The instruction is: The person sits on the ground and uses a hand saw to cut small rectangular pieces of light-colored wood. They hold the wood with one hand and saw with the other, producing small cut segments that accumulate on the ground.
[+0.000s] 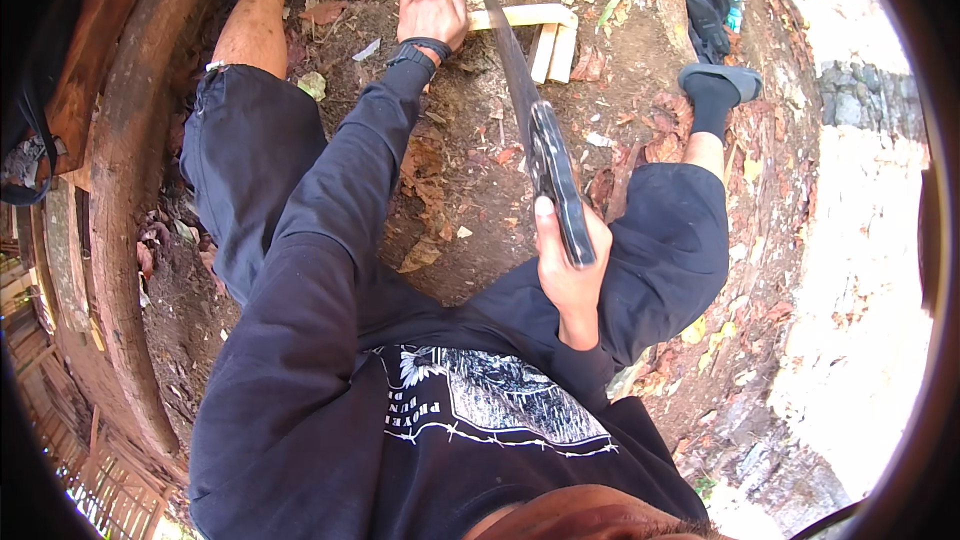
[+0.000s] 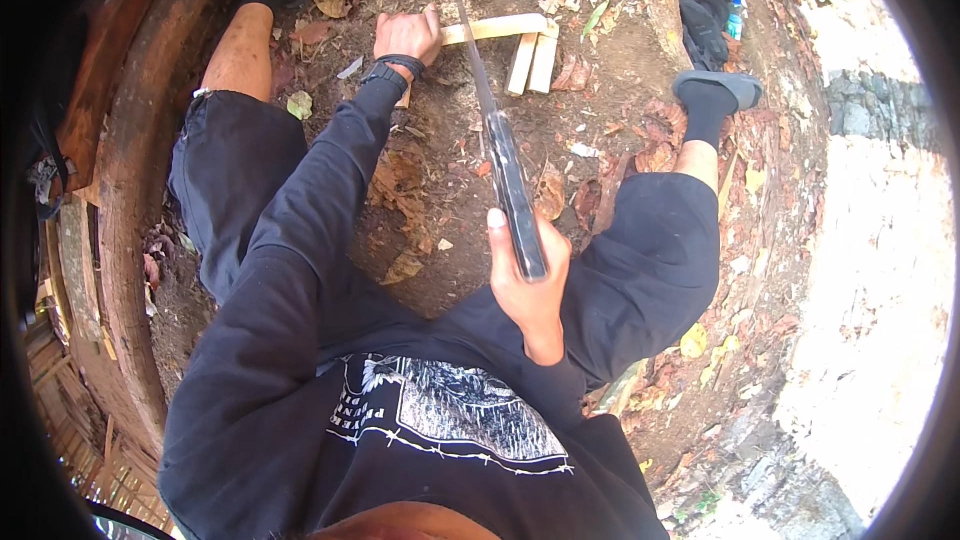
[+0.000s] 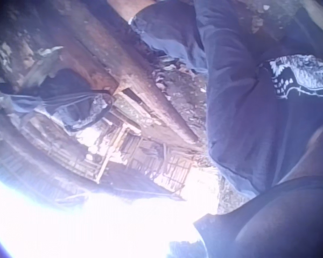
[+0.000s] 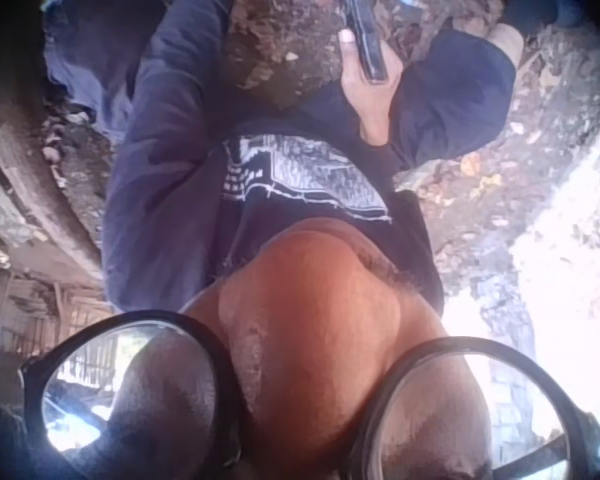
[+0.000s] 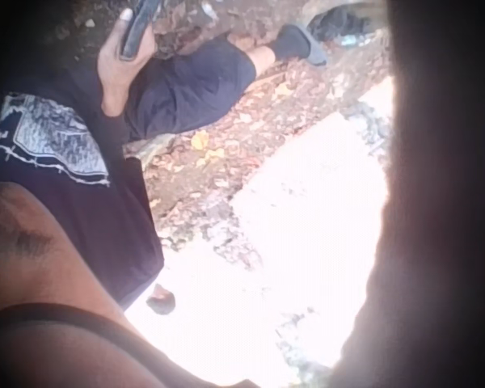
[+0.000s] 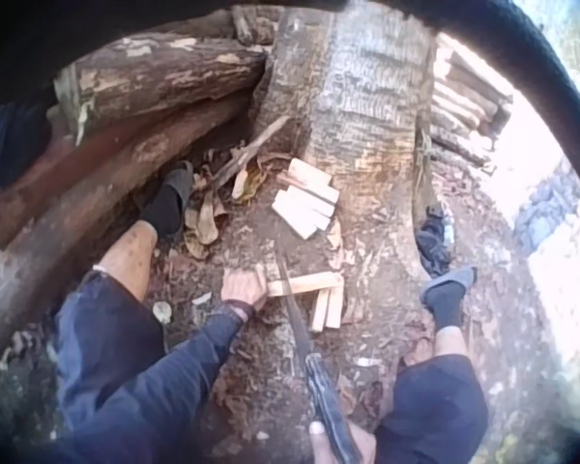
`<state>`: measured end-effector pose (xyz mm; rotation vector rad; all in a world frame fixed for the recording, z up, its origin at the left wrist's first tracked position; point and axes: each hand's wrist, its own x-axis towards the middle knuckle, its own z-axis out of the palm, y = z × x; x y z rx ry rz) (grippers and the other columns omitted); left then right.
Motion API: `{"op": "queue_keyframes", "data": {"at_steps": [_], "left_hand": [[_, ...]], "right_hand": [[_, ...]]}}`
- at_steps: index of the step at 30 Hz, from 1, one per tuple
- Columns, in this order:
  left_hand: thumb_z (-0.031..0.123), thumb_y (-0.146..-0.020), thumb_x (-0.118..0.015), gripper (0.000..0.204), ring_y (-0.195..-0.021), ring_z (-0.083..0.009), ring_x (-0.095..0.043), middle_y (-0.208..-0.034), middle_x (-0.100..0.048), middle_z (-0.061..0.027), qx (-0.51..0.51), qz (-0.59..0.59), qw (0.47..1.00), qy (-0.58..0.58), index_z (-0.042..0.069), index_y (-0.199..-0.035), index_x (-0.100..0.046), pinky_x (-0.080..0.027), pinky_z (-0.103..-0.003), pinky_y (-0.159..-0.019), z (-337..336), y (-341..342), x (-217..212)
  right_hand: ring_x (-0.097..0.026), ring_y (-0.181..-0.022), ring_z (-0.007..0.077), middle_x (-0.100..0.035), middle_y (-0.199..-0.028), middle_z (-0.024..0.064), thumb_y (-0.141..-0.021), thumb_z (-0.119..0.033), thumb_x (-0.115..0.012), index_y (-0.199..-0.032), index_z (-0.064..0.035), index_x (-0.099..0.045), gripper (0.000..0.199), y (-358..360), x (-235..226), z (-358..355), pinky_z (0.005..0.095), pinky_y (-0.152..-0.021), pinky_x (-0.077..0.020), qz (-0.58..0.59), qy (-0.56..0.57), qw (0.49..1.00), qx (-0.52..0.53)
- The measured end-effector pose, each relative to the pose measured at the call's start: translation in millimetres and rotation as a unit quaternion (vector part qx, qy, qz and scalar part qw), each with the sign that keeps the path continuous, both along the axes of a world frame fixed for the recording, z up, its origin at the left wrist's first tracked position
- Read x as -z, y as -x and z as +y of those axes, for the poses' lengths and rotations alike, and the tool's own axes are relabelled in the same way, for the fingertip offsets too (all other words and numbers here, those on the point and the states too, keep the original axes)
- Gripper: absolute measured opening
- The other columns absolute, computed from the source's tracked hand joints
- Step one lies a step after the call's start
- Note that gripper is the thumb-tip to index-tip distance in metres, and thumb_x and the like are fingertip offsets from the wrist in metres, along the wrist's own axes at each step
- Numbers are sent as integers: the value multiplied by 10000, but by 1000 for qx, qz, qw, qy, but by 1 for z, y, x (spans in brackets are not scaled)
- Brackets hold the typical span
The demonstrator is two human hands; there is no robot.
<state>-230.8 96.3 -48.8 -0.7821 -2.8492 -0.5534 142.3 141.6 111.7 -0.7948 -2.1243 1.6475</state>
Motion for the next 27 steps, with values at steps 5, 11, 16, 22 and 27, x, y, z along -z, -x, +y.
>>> {"op": "queue_keyframes", "data": {"at_steps": [5,11,16,22,27], "left_hand": [[355,-1109,-382,629,-730,-432,-717,-722,-727,-243,-43,-15,999,-20,43,-717,-762,-470,-565,-1003,1,-2,-2],[339,-1089,-428,590,-801,-371,-717,-716,-735,-194,-13,50,998,-24,83,-676,-762,-458,-511,-979,-5,-14,7],[325,-1079,-456,574,-839,-339,-695,-740,-753,-155,-59,90,988,-113,71,-663,-759,-449,-487,-985,0,-16,20],[344,-1107,-417,528,-966,-328,-698,-942,-797,-143,-68,27,996,-42,74,-877,-807,-432,-520,-1006,4,-20,8],[377,-1106,-412,470,-1087,-348,-690,-1161,-786,-125,-74,13,997,3,98,-1166,-784,-415,-573,-1040,5,-19,17]], "right_hand": [[-449,-603,49,-514,-652,-35,-1049,-151,-753,-866,-1,-666,252,47,2,2,307,-539,-357,5,-46,999,-9],[-488,-617,49,-569,-679,-26,-1051,-141,-748,-930,18,-711,203,-7,-6,-5,285,-559,-405,-54,51,997,11],[-446,-592,60,-524,-650,-8,-1047,-120,-741,-983,16,-723,151,16,-1,-16,302,-547,-384,-25,-38,999,-1],[-453,-585,88,-538,-642,21,-1030,-140,-766,-881,1,-678,223,6,32,4,330,-550,-395,-12,-54,998,-3],[-531,-606,96,-597,-660,38,-1018,-145,-777,-880,0,-678,223,-8,59,13,331,-575,-442,5,-25,1000,-15]]}}
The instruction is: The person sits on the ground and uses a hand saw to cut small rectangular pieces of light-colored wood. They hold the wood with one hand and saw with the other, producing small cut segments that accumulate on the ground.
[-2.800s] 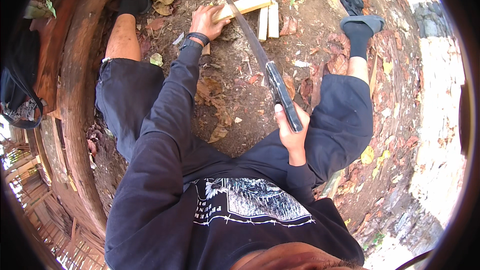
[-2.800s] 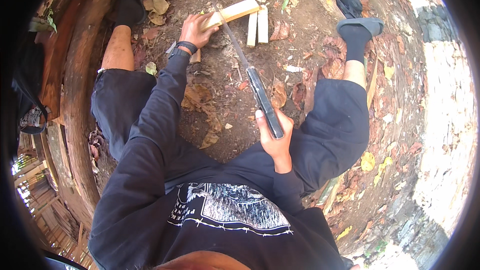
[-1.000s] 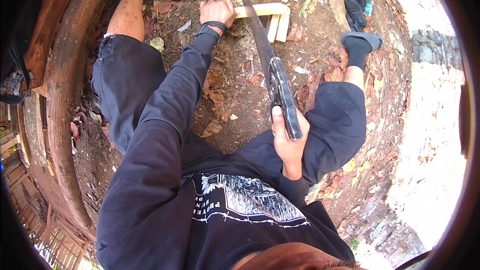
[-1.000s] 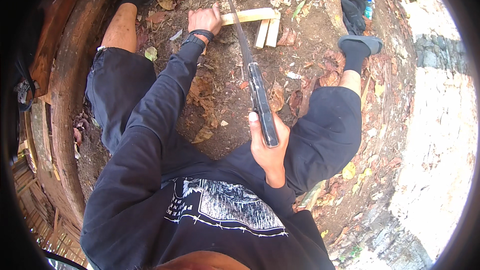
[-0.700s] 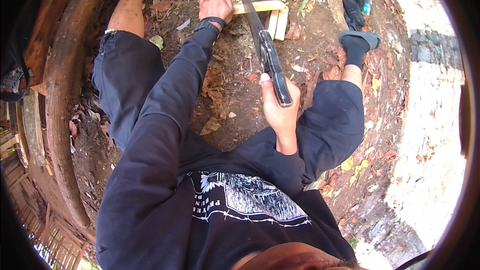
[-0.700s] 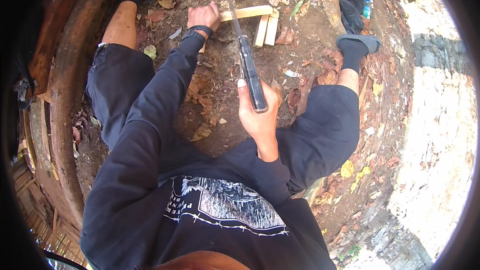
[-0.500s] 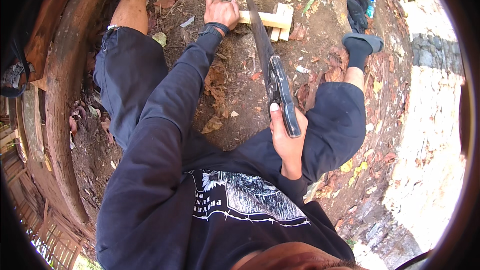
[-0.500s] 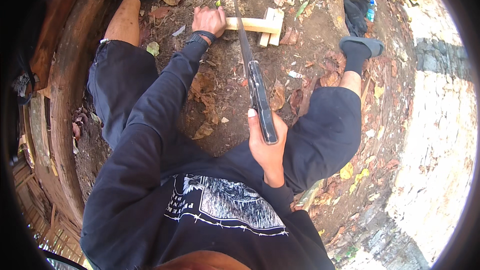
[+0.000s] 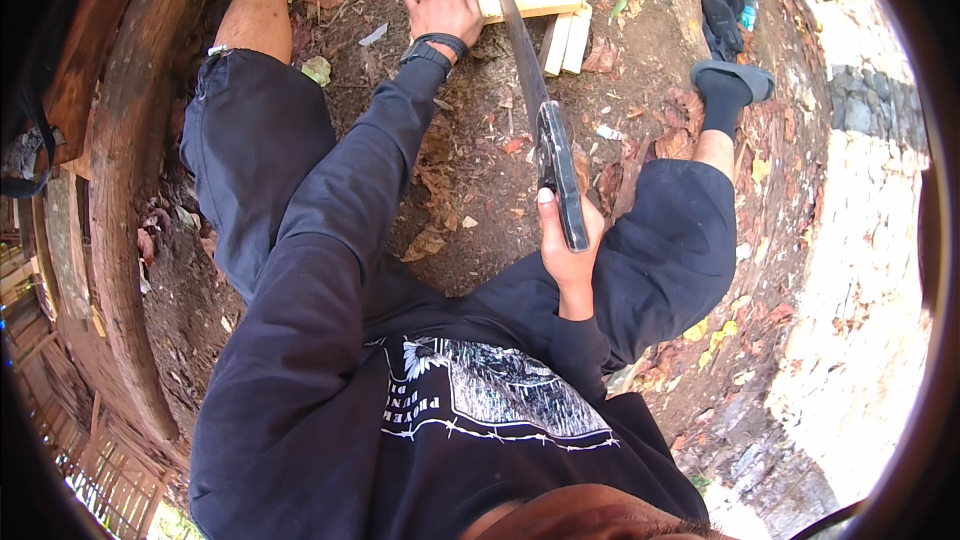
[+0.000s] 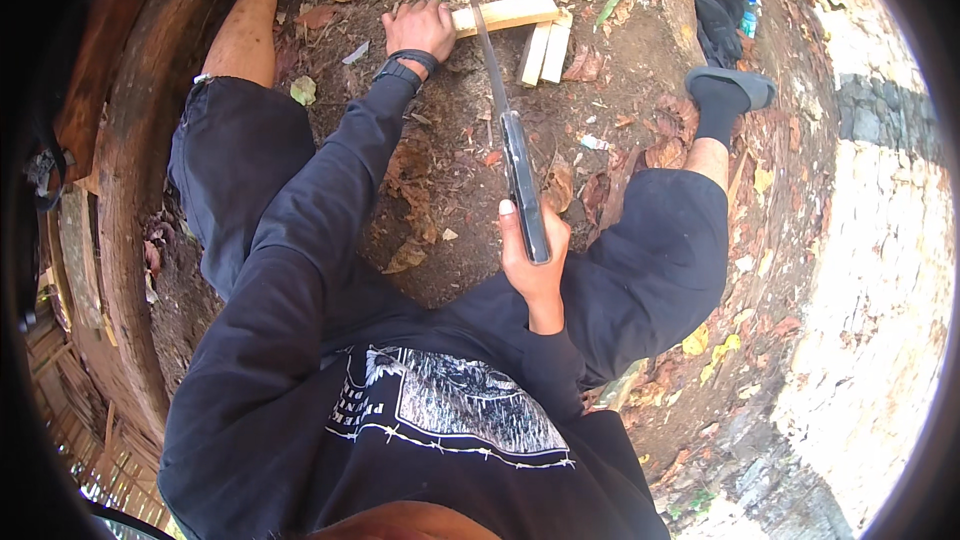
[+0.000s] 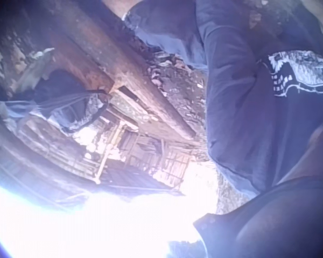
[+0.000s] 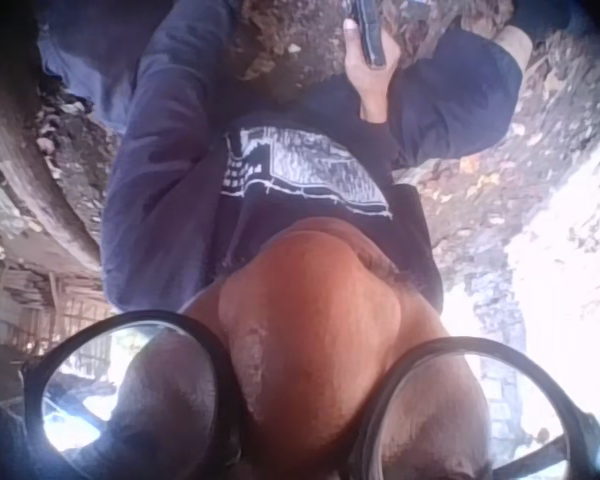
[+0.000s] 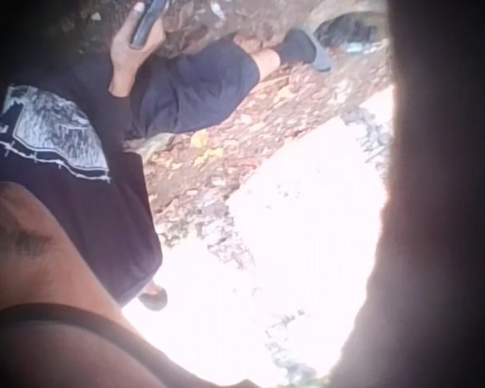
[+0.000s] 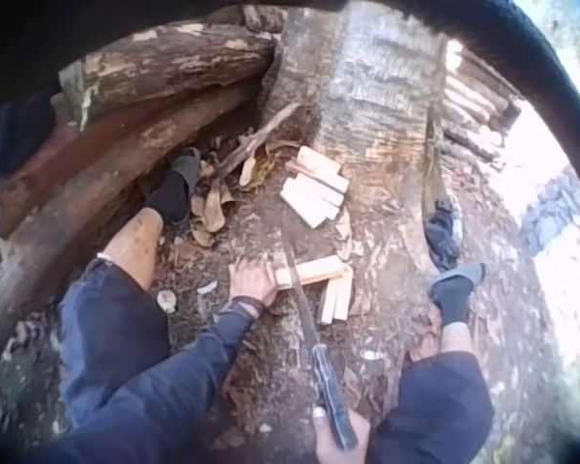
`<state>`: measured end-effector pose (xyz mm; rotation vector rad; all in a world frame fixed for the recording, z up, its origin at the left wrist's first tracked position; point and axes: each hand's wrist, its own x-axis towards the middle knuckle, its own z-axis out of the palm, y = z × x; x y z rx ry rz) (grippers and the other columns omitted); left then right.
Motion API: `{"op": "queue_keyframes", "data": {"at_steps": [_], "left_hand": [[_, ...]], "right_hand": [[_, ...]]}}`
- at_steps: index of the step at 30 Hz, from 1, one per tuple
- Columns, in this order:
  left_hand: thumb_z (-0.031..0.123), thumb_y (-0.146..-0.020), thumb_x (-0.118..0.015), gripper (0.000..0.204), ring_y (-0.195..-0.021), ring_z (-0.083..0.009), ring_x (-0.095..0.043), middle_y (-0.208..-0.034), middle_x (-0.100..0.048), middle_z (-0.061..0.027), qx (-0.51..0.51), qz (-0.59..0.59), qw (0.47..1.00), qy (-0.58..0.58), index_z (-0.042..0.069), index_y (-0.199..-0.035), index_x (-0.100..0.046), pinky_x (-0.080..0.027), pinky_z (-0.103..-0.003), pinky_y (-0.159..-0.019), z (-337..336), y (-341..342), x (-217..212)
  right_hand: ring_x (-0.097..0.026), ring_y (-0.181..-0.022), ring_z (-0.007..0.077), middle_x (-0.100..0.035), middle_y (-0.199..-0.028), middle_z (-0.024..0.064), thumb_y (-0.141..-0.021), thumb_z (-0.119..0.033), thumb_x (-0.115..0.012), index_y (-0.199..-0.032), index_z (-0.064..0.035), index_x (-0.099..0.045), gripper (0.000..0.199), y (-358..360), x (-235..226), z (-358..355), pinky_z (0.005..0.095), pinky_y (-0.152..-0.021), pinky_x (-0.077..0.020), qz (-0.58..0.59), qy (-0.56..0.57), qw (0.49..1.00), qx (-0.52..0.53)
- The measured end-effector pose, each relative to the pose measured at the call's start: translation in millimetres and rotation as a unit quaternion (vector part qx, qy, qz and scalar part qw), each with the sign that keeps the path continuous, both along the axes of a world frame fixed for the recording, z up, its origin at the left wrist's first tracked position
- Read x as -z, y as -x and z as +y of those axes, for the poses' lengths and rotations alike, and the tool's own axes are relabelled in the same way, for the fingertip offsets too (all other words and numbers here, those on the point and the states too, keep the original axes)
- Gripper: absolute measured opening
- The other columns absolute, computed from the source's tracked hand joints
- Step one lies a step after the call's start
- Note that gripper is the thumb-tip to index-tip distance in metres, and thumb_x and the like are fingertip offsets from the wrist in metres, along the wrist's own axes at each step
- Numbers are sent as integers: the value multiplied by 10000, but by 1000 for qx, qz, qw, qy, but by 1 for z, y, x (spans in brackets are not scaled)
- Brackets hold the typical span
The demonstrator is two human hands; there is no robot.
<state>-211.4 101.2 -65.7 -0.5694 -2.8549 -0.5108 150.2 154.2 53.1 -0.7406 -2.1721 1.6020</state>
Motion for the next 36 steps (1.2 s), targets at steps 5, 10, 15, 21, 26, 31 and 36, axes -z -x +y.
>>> {"op": "queue_keyframes", "data": {"at_steps": [5,10,15,21,26,31,36], "left_hand": [[375,-1108,-424,459,-1155,-352,-672,-1190,-775,-121,59,19,998,18,104,-1229,-773,-421,-589,-1060,-6,5,0],[339,-1090,-460,417,-1141,-382,-676,-1158,-772,-158,59,-44,997,-31,81,-1161,-780,-439,-594,-1055,4,8,-10],[311,-1072,-477,398,-1091,-410,-668,-1105,-775,-184,22,-9,998,-53,88,-1052,-806,-444,-571,-1058,-2,8,2],[298,-1076,-518,355,-1081,-392,-656,-1075,-750,-168,84,70,991,-74,50,-1042,-770,-453,-556,-1031,-7,5,10],[300,-1076,-523,351,-1081,-382,-657,-1074,-750,-162,64,87,992,-68,51,-1036,-767,-450,-549,-1034,-1,1,12],[300,-1074,-521,347,-1071,-371,-652,-1080,-754,-154,69,97,991,-63,70,-1055,-780,-433,-541,-1034,-6,7,18],[314,-1076,-520,345,-1091,-365,-645,-1106,-753,-150,96,84,989,-70,86,-1097,-779,-425,-535,-1035,-8,4,17]], "right_hand": [[-558,-594,120,-603,-661,51,-1008,-123,-768,-874,4,-673,207,-12,37,11,342,-582,-455,24,-20,999,-18],[-571,-556,148,-592,-656,71,-997,-99,-762,-885,18,-675,184,-17,38,14,348,-562,-452,17,-39,999,-22],[-592,-570,150,-608,-678,87,-996,-71,-744,-992,51,-724,124,-60,-11,-8,339,-578,-474,-10,-67,997,-27],[-505,-542,118,-534,-617,47,-1026,-120,-740,-809,-2,-629,271,-11,23,13,338,-537,-413,24,-73,997,-27],[-507,-563,128,-554,-646,48,-1026,-123,-744,-882,12,-673,210,0,54,16,350,-551,-435,38,-35,999,-9],[-644,-596,123,-656,-689,82,-988,-53,-734,-1071,74,-761,154,-95,39,-11,304,-594,-497,4,-8,1000,8],[-482,-560,76,-538,-623,10,-1041,-162,-748,-826,-7,-656,281,21,64,7,327,-527,-387,69,-56,996,-20]]}}
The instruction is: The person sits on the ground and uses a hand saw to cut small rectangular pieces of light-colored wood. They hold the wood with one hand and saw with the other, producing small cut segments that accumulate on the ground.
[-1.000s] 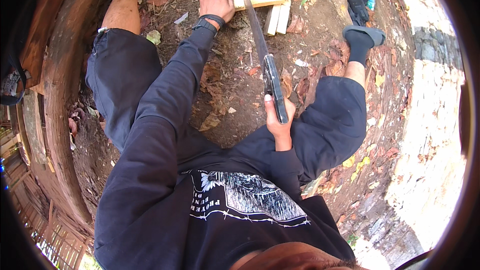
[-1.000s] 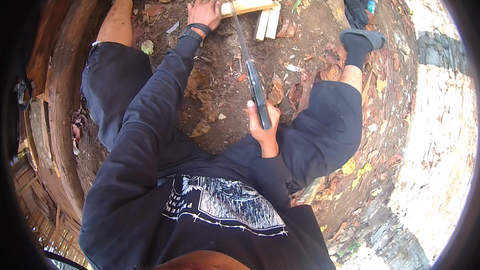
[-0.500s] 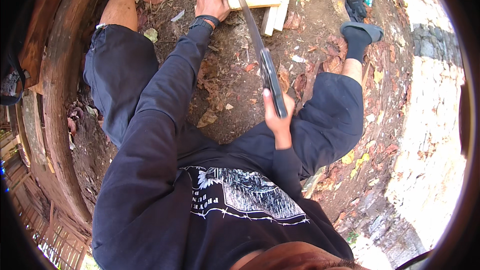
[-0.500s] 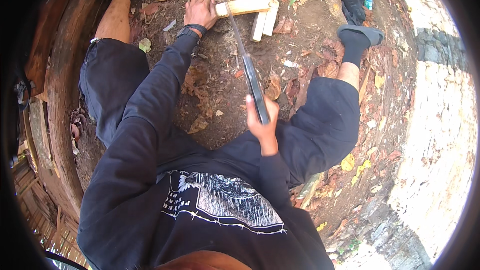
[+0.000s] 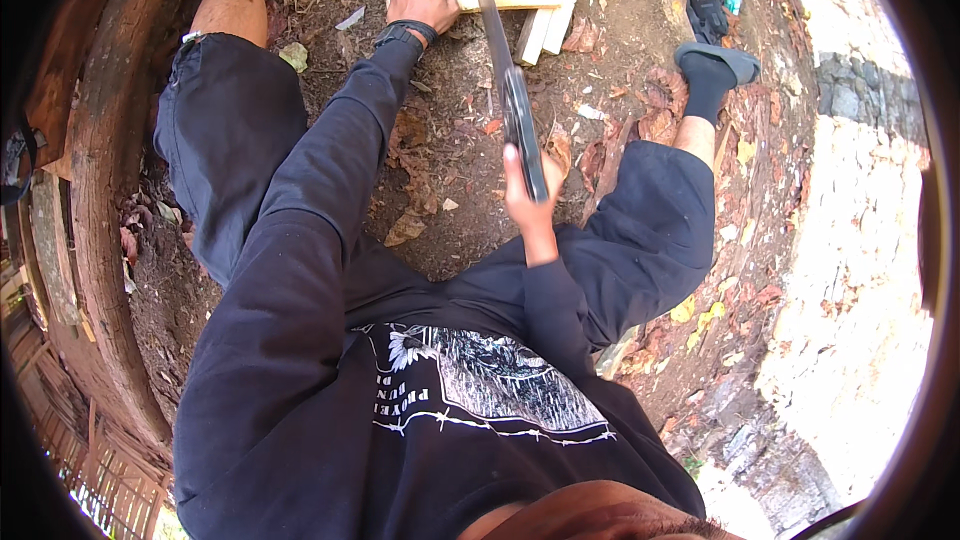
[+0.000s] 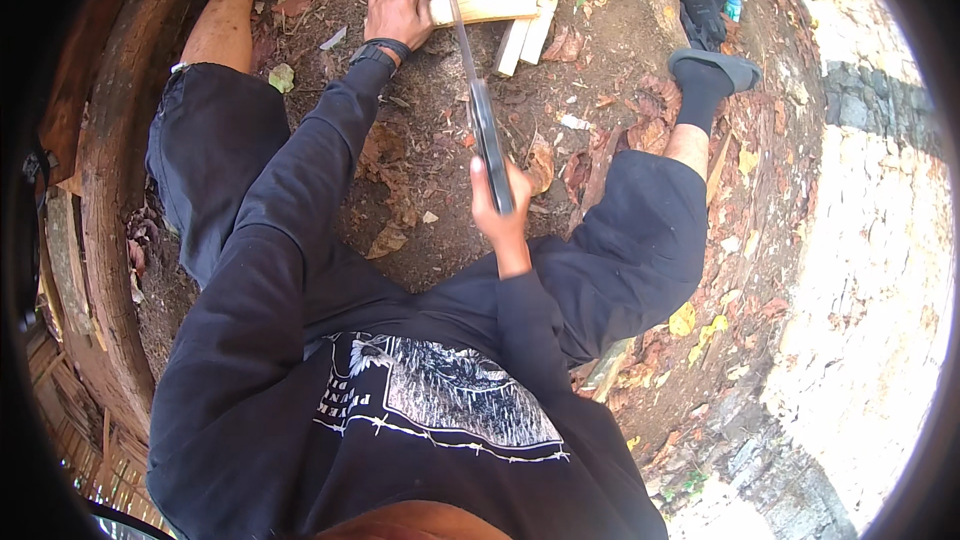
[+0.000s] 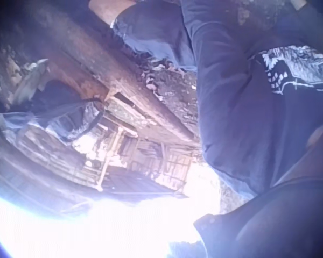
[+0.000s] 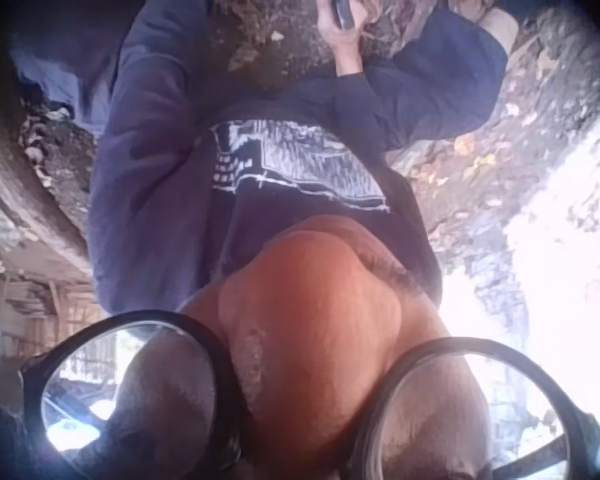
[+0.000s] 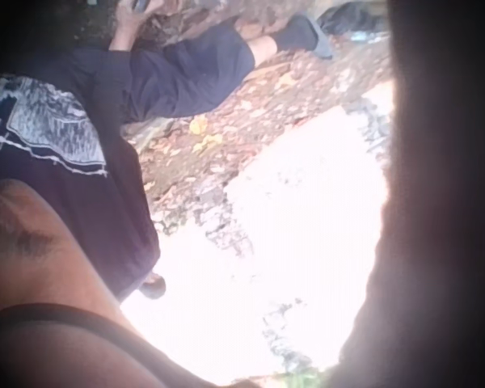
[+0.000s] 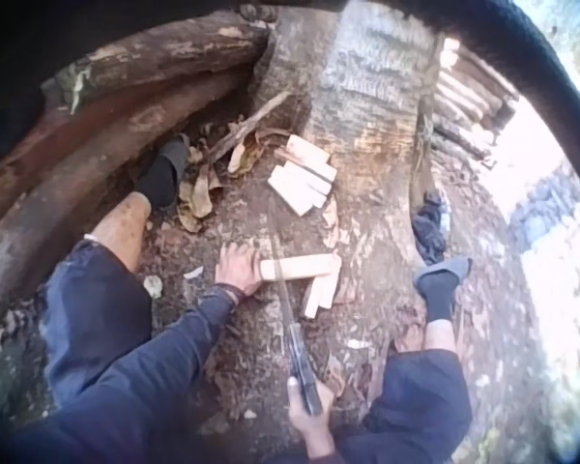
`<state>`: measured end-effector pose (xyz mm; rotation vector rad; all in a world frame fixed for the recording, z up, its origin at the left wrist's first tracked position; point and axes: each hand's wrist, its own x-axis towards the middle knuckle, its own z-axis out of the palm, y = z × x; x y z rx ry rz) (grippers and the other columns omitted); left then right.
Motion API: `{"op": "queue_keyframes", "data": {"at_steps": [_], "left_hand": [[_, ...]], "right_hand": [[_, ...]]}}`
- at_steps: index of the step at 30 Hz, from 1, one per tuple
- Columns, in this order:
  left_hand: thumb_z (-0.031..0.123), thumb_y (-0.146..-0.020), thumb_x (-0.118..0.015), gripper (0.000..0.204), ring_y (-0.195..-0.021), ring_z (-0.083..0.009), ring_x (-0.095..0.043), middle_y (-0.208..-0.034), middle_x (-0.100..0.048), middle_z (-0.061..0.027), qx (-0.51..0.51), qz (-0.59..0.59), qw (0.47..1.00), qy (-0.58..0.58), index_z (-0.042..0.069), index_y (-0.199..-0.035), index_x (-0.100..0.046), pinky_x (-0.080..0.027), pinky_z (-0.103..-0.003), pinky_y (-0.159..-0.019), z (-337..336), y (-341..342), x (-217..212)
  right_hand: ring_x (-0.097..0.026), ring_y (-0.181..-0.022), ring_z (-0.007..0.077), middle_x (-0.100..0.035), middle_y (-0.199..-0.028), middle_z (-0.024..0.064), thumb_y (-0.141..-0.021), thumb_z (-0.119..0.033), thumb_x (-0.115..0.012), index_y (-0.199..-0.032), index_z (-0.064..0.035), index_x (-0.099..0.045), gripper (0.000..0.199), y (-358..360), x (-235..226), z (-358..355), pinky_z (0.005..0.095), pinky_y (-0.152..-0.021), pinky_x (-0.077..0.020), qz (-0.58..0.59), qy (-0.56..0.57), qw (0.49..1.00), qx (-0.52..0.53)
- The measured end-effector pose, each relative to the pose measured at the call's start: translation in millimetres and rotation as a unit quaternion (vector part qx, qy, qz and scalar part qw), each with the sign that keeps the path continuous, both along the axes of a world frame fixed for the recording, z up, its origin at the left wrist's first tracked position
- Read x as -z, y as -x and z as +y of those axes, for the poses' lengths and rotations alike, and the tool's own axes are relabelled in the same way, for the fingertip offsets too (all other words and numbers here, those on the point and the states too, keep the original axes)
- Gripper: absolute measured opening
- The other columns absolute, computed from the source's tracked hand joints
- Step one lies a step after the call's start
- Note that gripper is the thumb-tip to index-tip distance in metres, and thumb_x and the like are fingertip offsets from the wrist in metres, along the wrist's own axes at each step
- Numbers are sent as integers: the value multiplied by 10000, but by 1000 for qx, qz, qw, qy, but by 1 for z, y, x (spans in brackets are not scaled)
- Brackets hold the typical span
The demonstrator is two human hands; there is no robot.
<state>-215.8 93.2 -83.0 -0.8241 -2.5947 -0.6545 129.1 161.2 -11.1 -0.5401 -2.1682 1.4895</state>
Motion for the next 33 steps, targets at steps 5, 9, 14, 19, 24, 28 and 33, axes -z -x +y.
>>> {"op": "queue_keyframes", "data": {"at_steps": [5,9,14,19,24,28,33], "left_hand": [[311,-1064,-531,342,-1084,-360,-653,-1108,-755,-144,-38,-19,999,15,87,-1124,-783,-433,-510,-1012,5,-4,0],[300,-1064,-524,342,-1068,-373,-660,-1091,-749,-146,-37,2,999,-1,71,-1113,-773,-454,-535,-1010,-2,0,0],[306,-1071,-517,343,-1062,-364,-659,-1085,-743,-140,-10,15,1000,0,73,-1092,-767,-453,-526,-1004,-1,0,2],[317,-1066,-525,349,-1052,-351,-664,-1071,-746,-135,-30,11,999,-3,72,-1088,-773,-456,-507,-992,7,3,3],[305,-1060,-539,336,-1033,-358,-667,-1038,-747,-140,-30,26,999,-2,62,-1064,-770,-462,-514,-995,-3,5,3],[299,-1062,-536,323,-1040,-370,-658,-1067,-753,-146,-13,14,1000,-6,85,-1051,-777,-442,-527,-1012,-2,8,7],[305,-1062,-544,321,-1030,-353,-655,-1049,-750,-123,-46,3,999,6,101,-1074,-792,-434,-517,-1005,4,4,1]], "right_hand": [[-528,-557,117,-584,-640,39,-1030,-135,-746,-899,11,-701,201,-9,29,3,339,-545,-425,-12,56,998,22],[-611,-575,140,-625,-666,78,-1000,-94,-747,-991,31,-742,126,-97,-15,-13,352,-573,-478,-71,21,997,15],[-543,-587,91,-596,-664,22,-1028,-151,-753,-993,26,-741,181,-10,15,-1,324,-561,-444,-30,-1,1000,1],[-520,-597,74,-591,-676,2,-1043,-168,-749,-961,12,-730,199,-3,40,6,316,-551,-422,-25,82,996,27],[-630,-601,118,-650,-686,57,-1008,-95,-736,-988,53,-742,150,-90,-22,-17,317,-593,-499,-70,2,998,5],[-501,-576,93,-522,-637,20,-1030,-152,-750,-882,3,-664,231,3,11,-9,329,-548,-412,-15,34,999,2],[-542,-570,106,-578,-644,42,-1026,-143,-748,-1023,21,-754,164,13,20,-2,336,-563,-449,-31,41,999,15]]}}
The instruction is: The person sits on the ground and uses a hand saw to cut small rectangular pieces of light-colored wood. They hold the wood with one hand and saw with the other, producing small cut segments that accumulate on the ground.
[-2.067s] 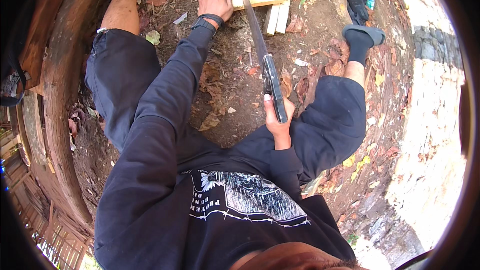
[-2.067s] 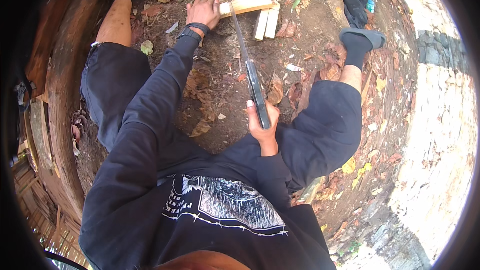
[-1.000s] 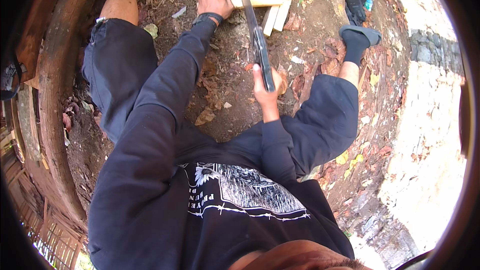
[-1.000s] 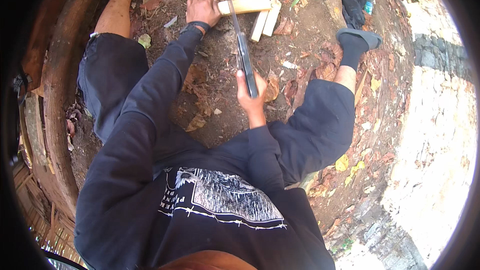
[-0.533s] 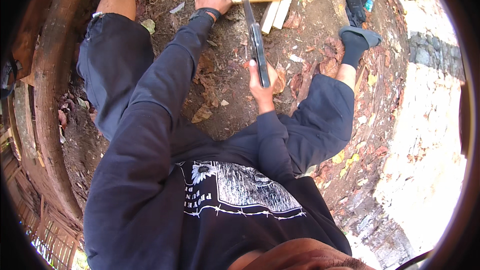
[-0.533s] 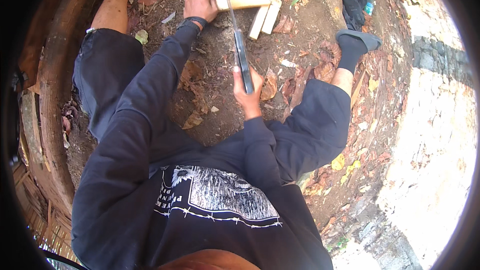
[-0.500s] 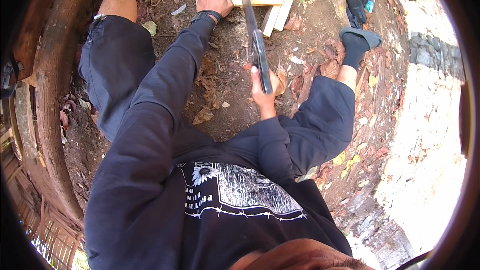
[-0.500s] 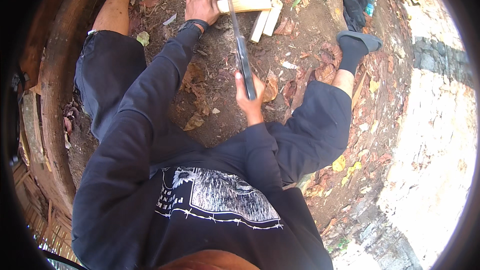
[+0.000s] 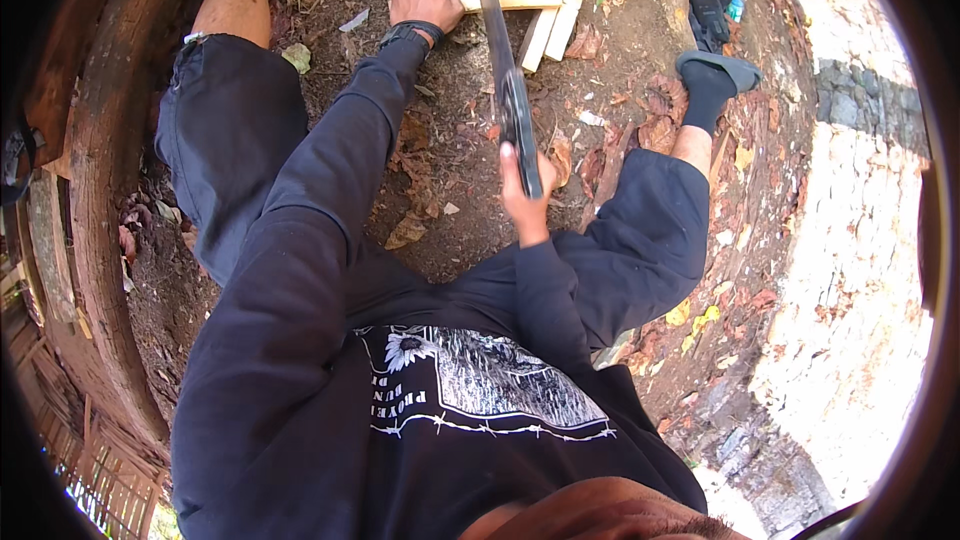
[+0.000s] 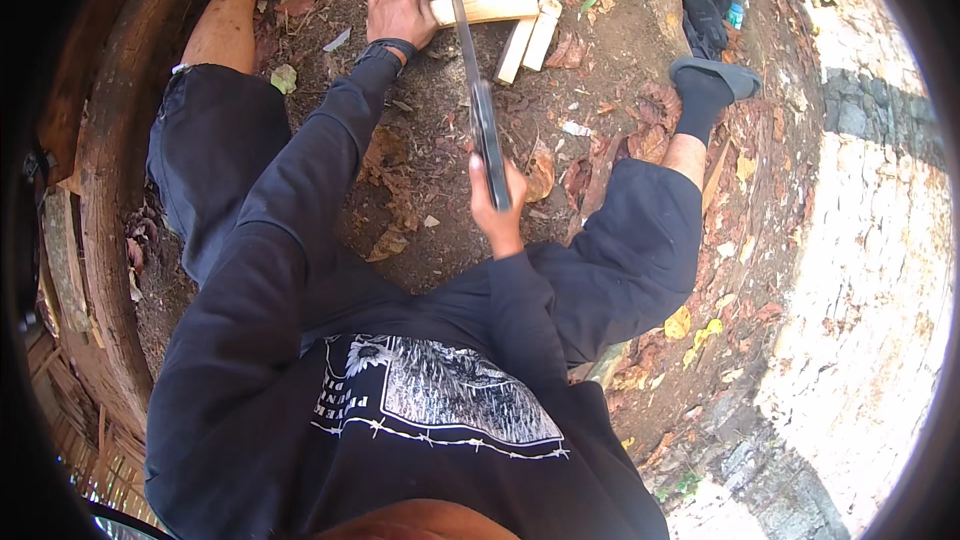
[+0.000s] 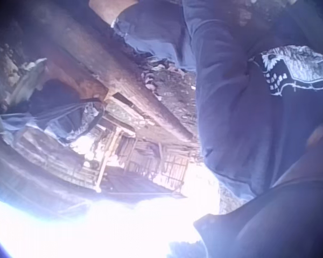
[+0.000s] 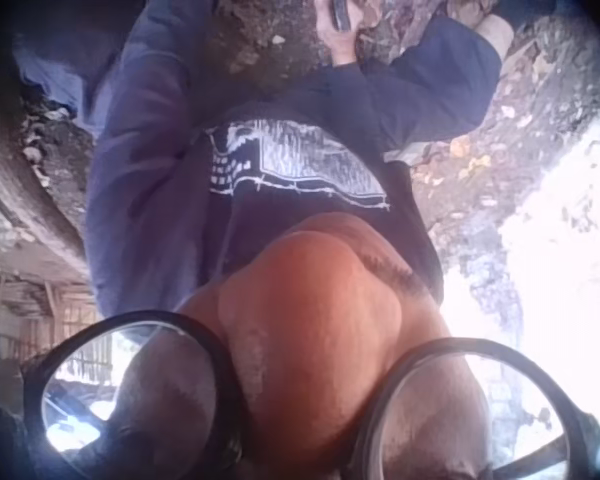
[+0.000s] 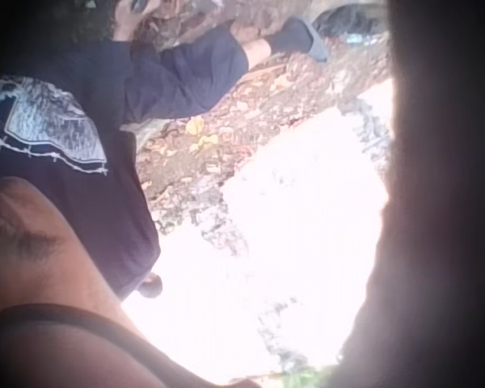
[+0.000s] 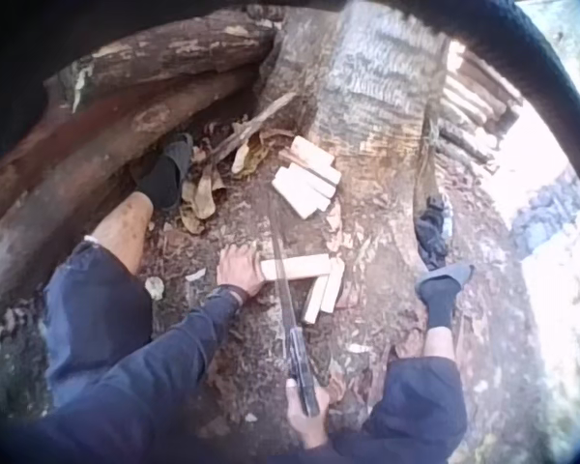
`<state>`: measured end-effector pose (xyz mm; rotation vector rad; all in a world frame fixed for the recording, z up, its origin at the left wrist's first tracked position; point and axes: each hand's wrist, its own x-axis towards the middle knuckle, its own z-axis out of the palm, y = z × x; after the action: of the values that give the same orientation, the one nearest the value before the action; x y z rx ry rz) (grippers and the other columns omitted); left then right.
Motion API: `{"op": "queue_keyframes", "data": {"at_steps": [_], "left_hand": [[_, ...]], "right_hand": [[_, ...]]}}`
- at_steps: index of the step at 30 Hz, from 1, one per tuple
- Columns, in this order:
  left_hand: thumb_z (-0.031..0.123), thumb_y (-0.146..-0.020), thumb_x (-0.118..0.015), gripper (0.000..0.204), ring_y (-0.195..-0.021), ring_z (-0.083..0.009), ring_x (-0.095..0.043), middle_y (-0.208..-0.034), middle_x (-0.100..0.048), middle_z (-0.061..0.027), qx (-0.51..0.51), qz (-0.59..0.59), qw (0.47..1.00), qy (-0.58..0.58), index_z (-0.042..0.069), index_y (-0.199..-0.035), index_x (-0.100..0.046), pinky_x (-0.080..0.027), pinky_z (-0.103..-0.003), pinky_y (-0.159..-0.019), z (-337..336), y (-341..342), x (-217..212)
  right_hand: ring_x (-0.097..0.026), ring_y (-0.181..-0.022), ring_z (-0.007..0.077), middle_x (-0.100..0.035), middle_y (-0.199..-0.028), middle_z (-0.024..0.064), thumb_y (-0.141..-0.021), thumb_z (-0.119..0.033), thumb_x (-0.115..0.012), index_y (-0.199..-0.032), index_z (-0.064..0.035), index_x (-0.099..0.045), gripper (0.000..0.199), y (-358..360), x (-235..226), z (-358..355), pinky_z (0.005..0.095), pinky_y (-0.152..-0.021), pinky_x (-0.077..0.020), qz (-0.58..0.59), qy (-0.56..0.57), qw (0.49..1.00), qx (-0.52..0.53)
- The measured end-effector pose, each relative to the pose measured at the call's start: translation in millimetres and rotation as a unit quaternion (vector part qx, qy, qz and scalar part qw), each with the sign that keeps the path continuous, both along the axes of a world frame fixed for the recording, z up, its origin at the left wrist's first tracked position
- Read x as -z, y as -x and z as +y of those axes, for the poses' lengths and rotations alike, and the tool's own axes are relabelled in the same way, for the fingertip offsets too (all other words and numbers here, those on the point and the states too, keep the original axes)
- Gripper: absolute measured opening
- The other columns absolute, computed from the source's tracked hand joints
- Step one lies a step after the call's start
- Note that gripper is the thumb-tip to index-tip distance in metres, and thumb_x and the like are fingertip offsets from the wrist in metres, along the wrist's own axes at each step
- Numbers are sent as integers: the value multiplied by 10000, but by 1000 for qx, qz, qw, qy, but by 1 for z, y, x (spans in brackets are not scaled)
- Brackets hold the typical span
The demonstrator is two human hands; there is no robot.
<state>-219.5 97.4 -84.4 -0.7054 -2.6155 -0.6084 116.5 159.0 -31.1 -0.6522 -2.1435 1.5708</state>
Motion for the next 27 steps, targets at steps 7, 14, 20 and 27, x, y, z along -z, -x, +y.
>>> {"op": "queue_keyframes", "data": {"at_steps": [7,14,20,27], "left_hand": [[307,-1064,-535,347,-1023,-354,-665,-1065,-756,-133,32,13,999,3,61,-1100,-777,-472,-497,-960,-8,1,0],[301,-1051,-547,326,-1026,-348,-672,-1062,-755,-116,6,22,1000,-4,76,-1092,-779,-467,-497,-945,-1,-1,-1],[298,-1059,-542,321,-1042,-345,-660,-1035,-743,-119,4,43,999,-15,79,-1082,-775,-456,-511,-966,-7,0,9],[311,-1066,-538,332,-1062,-345,-669,-1063,-751,-126,1,15,1000,-11,80,-1098,-774,-458,-502,-977,0,5,0]], "right_hand": [[-584,-600,84,-607,-660,38,-1016,-93,-737,-1079,46,-765,155,-83,-31,-16,327,-569,-476,-36,-29,999,-9],[-556,-569,106,-581,-641,50,-1027,-152,-744,-896,17,-685,223,9,8,0,336,-557,-445,-3,46,999,21],[-613,-592,103,-613,-658,70,-1000,-95,-752,-993,36,-752,132,-109,-48,-23,321,-573,-470,-39,-63,997,-7],[-495,-556,95,-543,-625,20,-1034,-167,-748,-833,-13,-619,284,46,-7,-3,325,-548,-405,49,-56,997,-3]]}}
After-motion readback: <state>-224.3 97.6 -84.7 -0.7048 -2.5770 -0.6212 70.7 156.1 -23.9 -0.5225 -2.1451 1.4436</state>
